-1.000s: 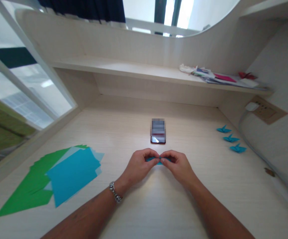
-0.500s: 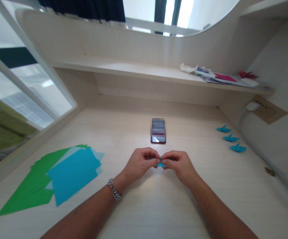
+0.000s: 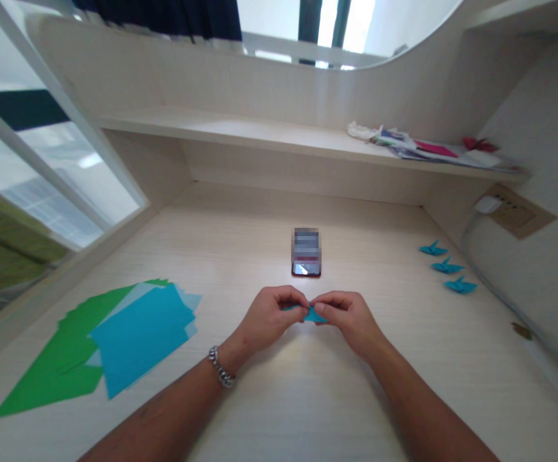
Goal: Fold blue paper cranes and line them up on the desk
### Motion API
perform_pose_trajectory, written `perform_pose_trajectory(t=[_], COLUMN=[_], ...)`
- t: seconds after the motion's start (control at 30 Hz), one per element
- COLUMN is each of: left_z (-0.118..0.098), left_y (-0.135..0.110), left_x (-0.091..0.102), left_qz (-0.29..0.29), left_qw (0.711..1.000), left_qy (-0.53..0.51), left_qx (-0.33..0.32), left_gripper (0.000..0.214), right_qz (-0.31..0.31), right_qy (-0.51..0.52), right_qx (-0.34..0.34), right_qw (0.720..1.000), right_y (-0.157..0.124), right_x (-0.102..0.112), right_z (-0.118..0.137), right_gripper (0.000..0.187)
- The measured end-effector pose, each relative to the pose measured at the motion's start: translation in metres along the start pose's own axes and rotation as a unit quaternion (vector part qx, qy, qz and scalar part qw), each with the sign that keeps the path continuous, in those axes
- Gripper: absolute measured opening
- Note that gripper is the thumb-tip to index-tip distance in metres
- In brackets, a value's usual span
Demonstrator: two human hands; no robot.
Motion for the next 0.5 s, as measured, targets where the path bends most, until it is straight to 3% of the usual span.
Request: perform_pose_trajectory(t=[0.2, 0.5], left_z=[-0.0041, -0.0029], left_y=[-0.0013, -0.0001], left_x=[-0.0015, -0.0022], left_qz=[0.004, -0.005], left_qw=[0.998, 1.0], left_qy=[0.054, 0.021], left_qx=[-0.025, 0.004], left_gripper=[0.008, 0.01], right_qz=[-0.024, -0.03], right_qy=[-0.005, -0.066], right_qx=[-0.037, -0.007], right_qw=[0.999, 0.997], right_y=[0.002, 0.0025], right_x=[0.0005, 0.0027], right_z=[-0.0068, -0.0034], right_gripper=[0.021, 0.014])
Point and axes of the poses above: each hand's wrist, its own y-axis towards the middle knuckle, its own x-axis out of the back of the hand, z = x × y, the point moved 4 cm from there along y, towards the middle knuckle, and after that the axes turned 13 degrees about -y, right-handed, at the moved point
